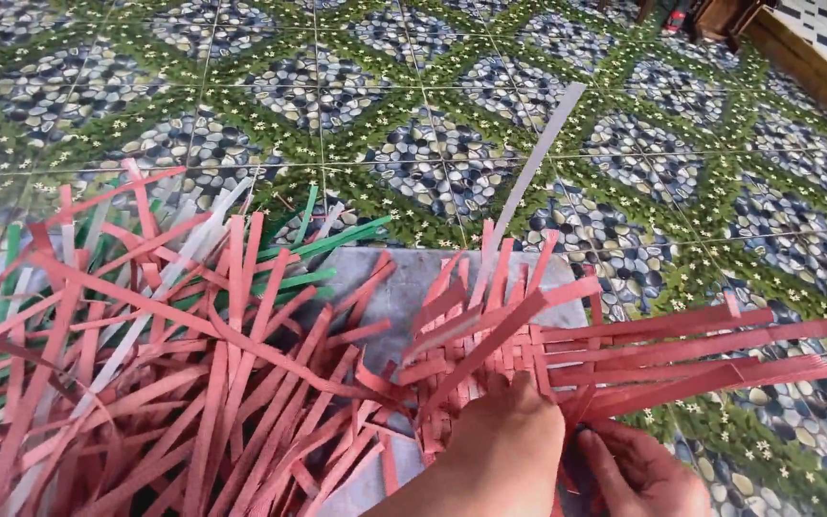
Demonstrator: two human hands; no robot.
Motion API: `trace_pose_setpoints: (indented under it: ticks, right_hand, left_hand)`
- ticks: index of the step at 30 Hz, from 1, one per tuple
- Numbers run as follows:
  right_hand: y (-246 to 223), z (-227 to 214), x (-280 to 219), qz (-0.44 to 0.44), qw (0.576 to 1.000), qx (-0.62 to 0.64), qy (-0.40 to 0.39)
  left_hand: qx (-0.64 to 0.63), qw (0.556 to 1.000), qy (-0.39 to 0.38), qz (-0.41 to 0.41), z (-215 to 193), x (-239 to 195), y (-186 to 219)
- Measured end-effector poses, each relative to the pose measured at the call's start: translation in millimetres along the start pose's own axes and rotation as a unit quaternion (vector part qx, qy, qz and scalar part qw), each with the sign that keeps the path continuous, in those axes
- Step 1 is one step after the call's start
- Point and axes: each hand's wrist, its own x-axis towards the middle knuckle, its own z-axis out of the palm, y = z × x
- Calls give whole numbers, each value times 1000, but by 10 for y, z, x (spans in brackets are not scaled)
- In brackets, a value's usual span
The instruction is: The person weaves red plastic straps by hand, interlacing them into a growing woven mat. The hands repeatedly pass individual straps over and under existing strands to extend the pattern.
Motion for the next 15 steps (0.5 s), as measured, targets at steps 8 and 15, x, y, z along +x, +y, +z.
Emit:
trace_pose_setpoints:
  ticks: [8,15]
  right_hand:
    - [245,-50,314,-72,993,-66,-73]
    - [227,-59,297,-54,994,-47,-87]
  left_hand:
    - [7,1000,-12,7,14,-52,12]
    - [16,999,49,17,201,-50,-41]
